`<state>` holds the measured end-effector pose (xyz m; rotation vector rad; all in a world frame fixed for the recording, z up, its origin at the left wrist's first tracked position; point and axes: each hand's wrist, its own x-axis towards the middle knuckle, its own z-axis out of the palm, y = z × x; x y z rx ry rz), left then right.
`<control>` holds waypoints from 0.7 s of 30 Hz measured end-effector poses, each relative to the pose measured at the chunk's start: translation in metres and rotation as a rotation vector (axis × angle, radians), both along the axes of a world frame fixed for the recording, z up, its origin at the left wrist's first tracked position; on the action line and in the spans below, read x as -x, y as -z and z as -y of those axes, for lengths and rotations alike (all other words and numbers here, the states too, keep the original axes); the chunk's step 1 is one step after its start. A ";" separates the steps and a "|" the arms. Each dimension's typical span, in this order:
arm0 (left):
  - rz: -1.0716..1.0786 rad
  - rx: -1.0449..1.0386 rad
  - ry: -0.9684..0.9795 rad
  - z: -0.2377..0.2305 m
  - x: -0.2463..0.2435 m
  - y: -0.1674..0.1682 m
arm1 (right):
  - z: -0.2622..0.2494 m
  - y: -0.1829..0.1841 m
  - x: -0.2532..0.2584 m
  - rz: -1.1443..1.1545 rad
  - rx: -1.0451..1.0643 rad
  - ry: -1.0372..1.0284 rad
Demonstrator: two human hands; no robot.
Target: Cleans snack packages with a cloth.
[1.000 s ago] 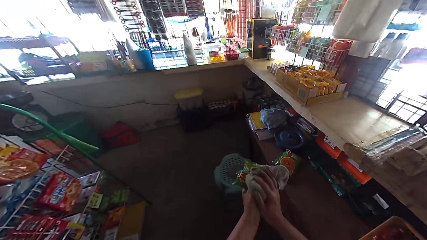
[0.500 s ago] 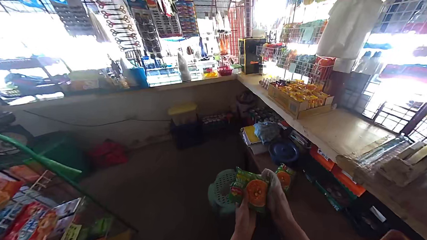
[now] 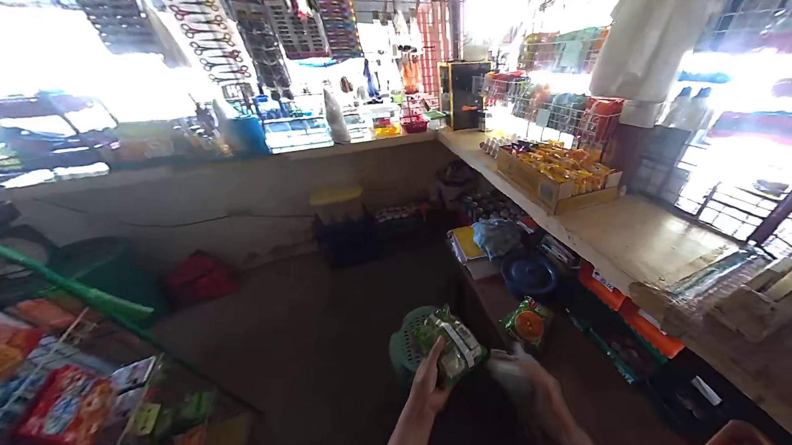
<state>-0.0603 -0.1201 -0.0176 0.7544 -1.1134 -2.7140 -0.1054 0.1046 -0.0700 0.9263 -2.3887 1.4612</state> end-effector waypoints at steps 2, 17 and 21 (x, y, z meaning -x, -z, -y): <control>0.007 0.161 -0.010 0.007 -0.004 -0.001 | -0.003 -0.020 0.009 0.171 0.184 0.111; -0.258 0.572 0.367 -0.017 -0.043 0.018 | 0.065 -0.072 0.069 0.302 -0.315 -0.155; -0.157 0.479 0.236 -0.005 -0.037 0.021 | 0.049 -0.089 0.048 0.172 -0.074 -0.119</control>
